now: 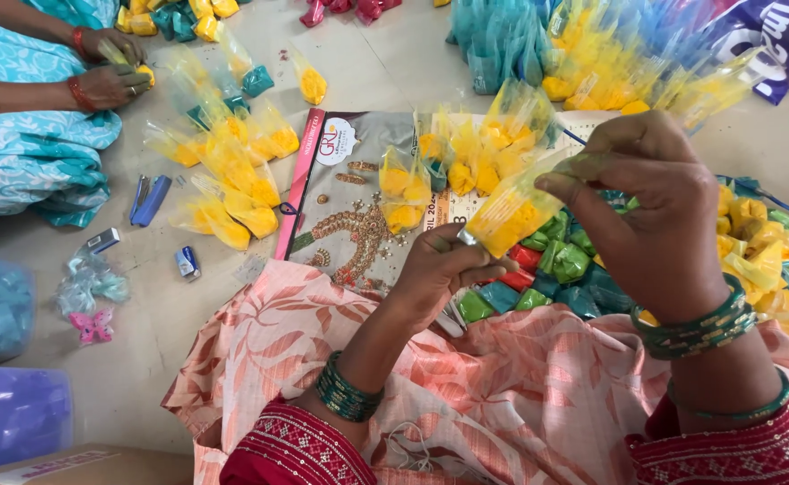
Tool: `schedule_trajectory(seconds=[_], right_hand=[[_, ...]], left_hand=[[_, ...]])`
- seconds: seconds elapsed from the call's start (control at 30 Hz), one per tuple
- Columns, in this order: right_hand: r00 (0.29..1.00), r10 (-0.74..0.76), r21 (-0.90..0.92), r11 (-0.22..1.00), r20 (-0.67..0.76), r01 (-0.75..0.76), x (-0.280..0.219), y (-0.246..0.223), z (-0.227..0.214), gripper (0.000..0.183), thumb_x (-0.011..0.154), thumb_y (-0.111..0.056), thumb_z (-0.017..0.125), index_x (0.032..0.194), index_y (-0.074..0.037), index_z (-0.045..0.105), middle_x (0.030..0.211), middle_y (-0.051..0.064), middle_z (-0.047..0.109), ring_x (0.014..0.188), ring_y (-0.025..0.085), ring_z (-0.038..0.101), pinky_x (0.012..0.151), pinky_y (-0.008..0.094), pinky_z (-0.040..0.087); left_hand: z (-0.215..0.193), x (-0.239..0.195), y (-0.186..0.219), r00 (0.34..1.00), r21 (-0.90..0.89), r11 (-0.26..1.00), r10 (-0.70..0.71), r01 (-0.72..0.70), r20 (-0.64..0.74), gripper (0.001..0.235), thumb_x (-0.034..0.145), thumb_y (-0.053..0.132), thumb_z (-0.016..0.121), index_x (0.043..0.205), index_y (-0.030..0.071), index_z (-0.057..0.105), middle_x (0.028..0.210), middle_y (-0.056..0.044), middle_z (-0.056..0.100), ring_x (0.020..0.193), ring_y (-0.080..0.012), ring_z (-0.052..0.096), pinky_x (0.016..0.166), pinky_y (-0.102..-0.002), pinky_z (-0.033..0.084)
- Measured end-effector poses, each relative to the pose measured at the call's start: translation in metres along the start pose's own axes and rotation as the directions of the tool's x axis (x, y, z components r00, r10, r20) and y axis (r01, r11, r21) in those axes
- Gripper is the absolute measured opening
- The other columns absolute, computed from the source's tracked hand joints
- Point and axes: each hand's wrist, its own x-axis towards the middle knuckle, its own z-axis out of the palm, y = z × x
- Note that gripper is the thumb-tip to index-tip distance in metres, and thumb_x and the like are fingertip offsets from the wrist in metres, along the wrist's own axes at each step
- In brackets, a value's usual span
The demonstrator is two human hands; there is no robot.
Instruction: The person manually folds and seals small plastic bags of colored powder and places them into larger net bags.
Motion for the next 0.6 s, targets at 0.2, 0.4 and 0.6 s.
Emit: schedule_trajectory(seconds=[0.2,0.4,0.6], right_hand=[[0.999,0.014,0.185,0.982,0.039,-0.021,-0.010,0.003,0.004,0.016,0.093,0.001,0.082,0.107,0.000,0.075,0.109,0.008,0.062,0.097,0.015,0.063,0.082,0.025,0.052],[0.990,-0.012,0.235,0.972,0.143,-0.022,-0.007,-0.001,0.003,0.017,0.090,0.004,0.077,0.107,0.000,0.074,0.113,0.008,0.062,0.103,0.016,0.064,0.088,0.028,0.054],[0.964,-0.023,0.286,0.956,0.266,-0.056,-0.011,0.004,0.013,0.018,0.090,0.007,0.071,0.107,0.000,0.073,0.118,0.008,0.060,0.103,0.016,0.066,0.089,0.028,0.054]], left_hand=[[0.011,-0.006,0.007,0.997,-0.027,1.000,-0.007,0.009,0.080,0.034,0.092,-0.009,0.061,0.126,-0.006,0.062,0.112,-0.019,0.074,0.103,-0.0319,0.073,0.093,-0.039,0.062],[0.008,-0.007,0.023,0.980,0.148,0.986,0.050,-0.079,0.192,0.062,0.084,-0.012,0.074,0.136,0.010,0.049,0.124,-0.015,0.066,0.112,-0.0291,0.072,0.090,-0.039,0.061],[0.008,-0.007,0.027,0.981,0.399,0.901,0.115,-0.170,0.159,0.080,0.079,0.001,0.083,0.148,0.013,0.044,0.129,-0.003,0.067,0.113,-0.0117,0.067,0.097,-0.029,0.057]])
